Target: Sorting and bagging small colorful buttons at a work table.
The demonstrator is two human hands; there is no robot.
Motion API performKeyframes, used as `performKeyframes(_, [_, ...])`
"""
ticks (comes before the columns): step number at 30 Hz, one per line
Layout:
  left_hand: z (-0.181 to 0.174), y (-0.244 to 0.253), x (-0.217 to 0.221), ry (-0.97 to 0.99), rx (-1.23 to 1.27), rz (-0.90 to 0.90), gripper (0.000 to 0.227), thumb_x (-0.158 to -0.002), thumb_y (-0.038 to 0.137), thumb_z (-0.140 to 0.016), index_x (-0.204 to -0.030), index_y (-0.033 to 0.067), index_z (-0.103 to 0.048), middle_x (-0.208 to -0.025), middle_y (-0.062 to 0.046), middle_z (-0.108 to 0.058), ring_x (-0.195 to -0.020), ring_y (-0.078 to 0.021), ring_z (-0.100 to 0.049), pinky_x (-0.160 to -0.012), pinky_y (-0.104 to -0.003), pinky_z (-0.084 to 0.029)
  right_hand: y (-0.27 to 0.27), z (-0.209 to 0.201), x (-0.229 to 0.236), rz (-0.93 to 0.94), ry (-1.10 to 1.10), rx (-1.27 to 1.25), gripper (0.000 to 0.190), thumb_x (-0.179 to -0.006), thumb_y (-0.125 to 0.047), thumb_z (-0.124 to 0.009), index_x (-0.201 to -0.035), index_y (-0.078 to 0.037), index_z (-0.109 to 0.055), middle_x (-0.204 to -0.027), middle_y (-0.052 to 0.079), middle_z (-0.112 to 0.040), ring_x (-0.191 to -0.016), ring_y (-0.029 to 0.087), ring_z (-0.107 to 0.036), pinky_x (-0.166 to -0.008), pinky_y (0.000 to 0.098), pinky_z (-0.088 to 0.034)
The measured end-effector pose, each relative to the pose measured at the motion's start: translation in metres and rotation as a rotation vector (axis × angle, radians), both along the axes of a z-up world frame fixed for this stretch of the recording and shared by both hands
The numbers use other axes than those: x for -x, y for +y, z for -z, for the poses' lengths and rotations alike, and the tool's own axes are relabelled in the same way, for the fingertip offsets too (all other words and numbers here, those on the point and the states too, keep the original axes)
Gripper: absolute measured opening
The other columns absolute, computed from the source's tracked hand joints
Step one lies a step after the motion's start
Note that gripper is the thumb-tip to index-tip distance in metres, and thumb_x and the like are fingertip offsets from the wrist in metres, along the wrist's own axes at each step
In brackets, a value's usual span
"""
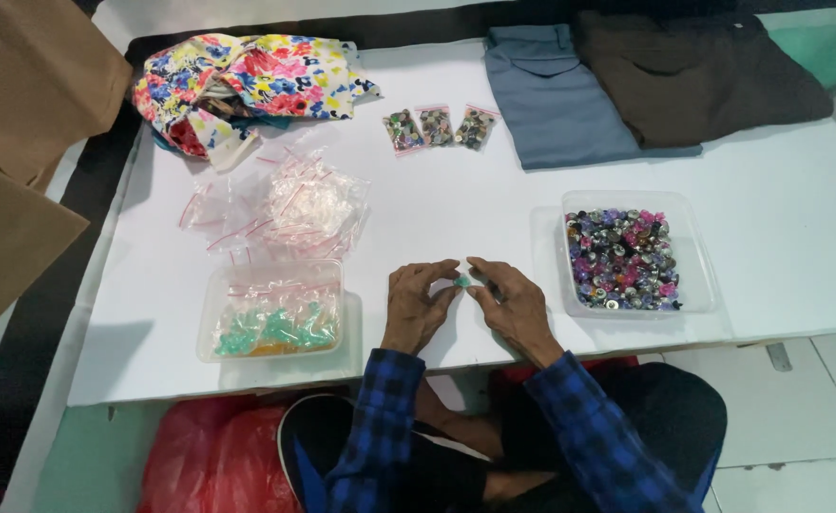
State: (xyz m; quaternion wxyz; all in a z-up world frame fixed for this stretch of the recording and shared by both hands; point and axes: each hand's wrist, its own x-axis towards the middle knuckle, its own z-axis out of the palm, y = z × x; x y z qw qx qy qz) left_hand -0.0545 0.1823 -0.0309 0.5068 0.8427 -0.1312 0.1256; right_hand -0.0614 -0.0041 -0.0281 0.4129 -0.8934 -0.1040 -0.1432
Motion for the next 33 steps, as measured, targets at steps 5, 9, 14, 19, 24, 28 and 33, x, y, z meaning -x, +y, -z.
performKeyframes(5, [-0.008, -0.002, 0.002, 0.011, -0.013, -0.014, 0.03, -0.085, 0.02, -0.082, -0.114, 0.0231, -0.075, -0.095, 0.006, -0.077, -0.105, -0.0167, -0.066, -0.109, -0.04, -0.031, -0.001, -0.001, -0.001, -0.018, 0.002, -0.014, 0.038, -0.09, -0.024, -0.077, -0.127, -0.024, -0.07, -0.105, 0.001, -0.078, -0.089, 0.025, -0.072, -0.076, 0.0392, -0.058])
performKeyframes(9, [-0.004, -0.002, -0.001, 0.041, -0.022, -0.005, 0.032, -0.085, 0.025, -0.082, -0.116, 0.0249, -0.074, -0.095, 0.006, -0.077, -0.106, -0.0159, -0.066, -0.111, -0.039, -0.03, -0.002, 0.001, -0.001, -0.026, 0.016, -0.01, 0.039, -0.09, -0.023, -0.076, -0.128, -0.022, -0.07, -0.108, 0.002, -0.077, -0.089, 0.026, -0.072, -0.077, 0.0403, -0.058])
performKeyframes(14, [-0.003, -0.002, 0.0, 0.007, -0.005, -0.014, 0.033, -0.083, 0.022, -0.083, -0.115, 0.0241, -0.075, -0.095, 0.006, -0.077, -0.105, -0.0167, -0.066, -0.109, -0.039, -0.032, -0.001, 0.0, -0.001, -0.024, -0.011, -0.014, 0.037, -0.089, -0.023, -0.077, -0.126, -0.022, -0.071, -0.103, 0.004, -0.077, -0.088, 0.027, -0.072, -0.076, 0.0405, -0.058])
performKeyframes(19, [-0.006, -0.002, 0.002, -0.003, -0.003, -0.031, 0.033, -0.082, 0.023, -0.084, -0.114, 0.0265, -0.075, -0.094, 0.008, -0.077, -0.105, -0.0148, -0.067, -0.109, -0.038, -0.032, -0.001, -0.002, 0.0, -0.038, -0.006, -0.046, 0.037, -0.09, -0.023, -0.077, -0.126, -0.022, -0.072, -0.104, 0.003, -0.077, -0.091, 0.027, -0.072, -0.076, 0.0399, -0.058])
performKeyframes(24, [-0.018, -0.002, 0.006, 0.038, 0.036, -0.009, 0.035, -0.081, 0.013, -0.082, -0.115, 0.0183, -0.075, -0.094, -0.001, -0.079, -0.106, -0.0237, -0.068, -0.11, -0.042, -0.032, -0.002, -0.003, -0.001, -0.044, 0.039, -0.021, 0.038, -0.09, -0.026, -0.076, -0.127, -0.02, -0.071, -0.105, 0.006, -0.077, -0.089, 0.03, -0.072, -0.078, 0.0423, -0.057])
performKeyframes(28, [-0.014, -0.002, 0.003, 0.027, 0.046, -0.015, 0.035, -0.081, 0.012, -0.082, -0.115, 0.0194, -0.076, -0.093, 0.0, -0.079, -0.105, -0.0225, -0.068, -0.11, -0.041, -0.033, -0.001, -0.005, -0.001, -0.038, 0.031, -0.047, 0.039, -0.09, -0.026, -0.077, -0.128, -0.021, -0.071, -0.105, 0.005, -0.077, -0.088, 0.029, -0.072, -0.078, 0.0419, -0.057])
performKeyframes(33, [-0.007, 0.0, 0.003, 0.011, 0.024, -0.011, 0.035, -0.081, 0.023, -0.084, -0.115, 0.0265, -0.075, -0.094, 0.007, -0.078, -0.105, -0.0157, -0.068, -0.11, -0.037, -0.033, -0.001, -0.008, 0.0, -0.051, 0.04, -0.032, 0.039, -0.09, -0.025, -0.076, -0.128, -0.022, -0.071, -0.106, 0.004, -0.077, -0.088, 0.027, -0.072, -0.078, 0.0404, -0.057])
